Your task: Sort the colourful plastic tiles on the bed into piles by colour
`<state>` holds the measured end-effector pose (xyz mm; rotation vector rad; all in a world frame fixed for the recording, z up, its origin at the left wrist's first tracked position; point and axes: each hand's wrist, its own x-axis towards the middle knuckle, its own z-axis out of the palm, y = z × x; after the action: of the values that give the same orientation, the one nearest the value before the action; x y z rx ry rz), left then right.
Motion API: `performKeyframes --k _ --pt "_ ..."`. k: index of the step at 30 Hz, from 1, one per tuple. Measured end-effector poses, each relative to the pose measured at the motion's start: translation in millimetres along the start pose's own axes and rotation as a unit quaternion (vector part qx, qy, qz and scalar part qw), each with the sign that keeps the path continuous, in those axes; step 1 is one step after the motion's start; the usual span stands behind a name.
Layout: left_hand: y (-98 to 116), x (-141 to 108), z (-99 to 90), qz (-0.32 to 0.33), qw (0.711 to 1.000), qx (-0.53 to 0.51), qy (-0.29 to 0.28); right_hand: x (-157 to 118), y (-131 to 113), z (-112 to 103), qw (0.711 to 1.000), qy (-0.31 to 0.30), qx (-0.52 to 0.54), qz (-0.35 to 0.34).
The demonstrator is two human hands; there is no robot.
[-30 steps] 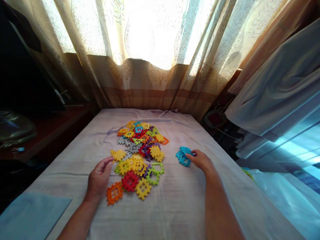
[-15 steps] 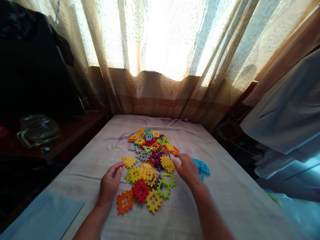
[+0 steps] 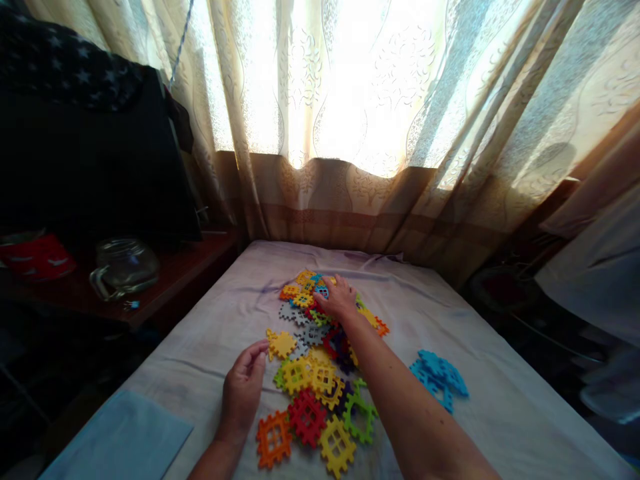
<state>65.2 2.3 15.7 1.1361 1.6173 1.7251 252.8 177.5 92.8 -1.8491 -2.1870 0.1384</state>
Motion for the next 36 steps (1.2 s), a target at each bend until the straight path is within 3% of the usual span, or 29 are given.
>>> performKeyframes --k 4,8,11,17,20,22,25,30,36 --pt "-2 0 0.0 -0.001 1.000 0.001 0.003 -6 -12 11 0.996 -0.064 -0.004 -0.062" --pt "-4 -1 0.7 -0.003 1.000 0.005 0.009 -28 -15 15 0.983 -0.071 0.009 -0.172" --pt "-4 -1 1.7 0.000 1.000 0.006 0.019 -22 -12 6 0.971 -0.070 0.049 -0.222" --pt "-3 -3 2.0 0.008 1.000 0.018 0.024 53 -7 -2 0.999 -0.033 0.007 -0.040" --pt "-4 -4 2.0 0.002 1.000 0.022 0.020 78 -12 11 0.997 -0.072 -0.006 -0.007" --pt "-5 -5 2.1 0.000 1.000 0.026 0.019 81 -19 20 0.994 -0.102 -0.008 -0.022" --pt "-4 -5 1.9 0.000 0.999 0.031 0.018 69 -34 22 0.989 -0.126 -0.008 -0.075" --pt "-4 -4 2.0 -0.009 1.000 0.024 0.014 24 -50 5 0.973 -0.152 -0.015 -0.171" --pt "-6 -1 3.6 -0.014 1.000 0.000 0.017 -51 -40 -20 0.945 -0.130 0.016 -0.299"
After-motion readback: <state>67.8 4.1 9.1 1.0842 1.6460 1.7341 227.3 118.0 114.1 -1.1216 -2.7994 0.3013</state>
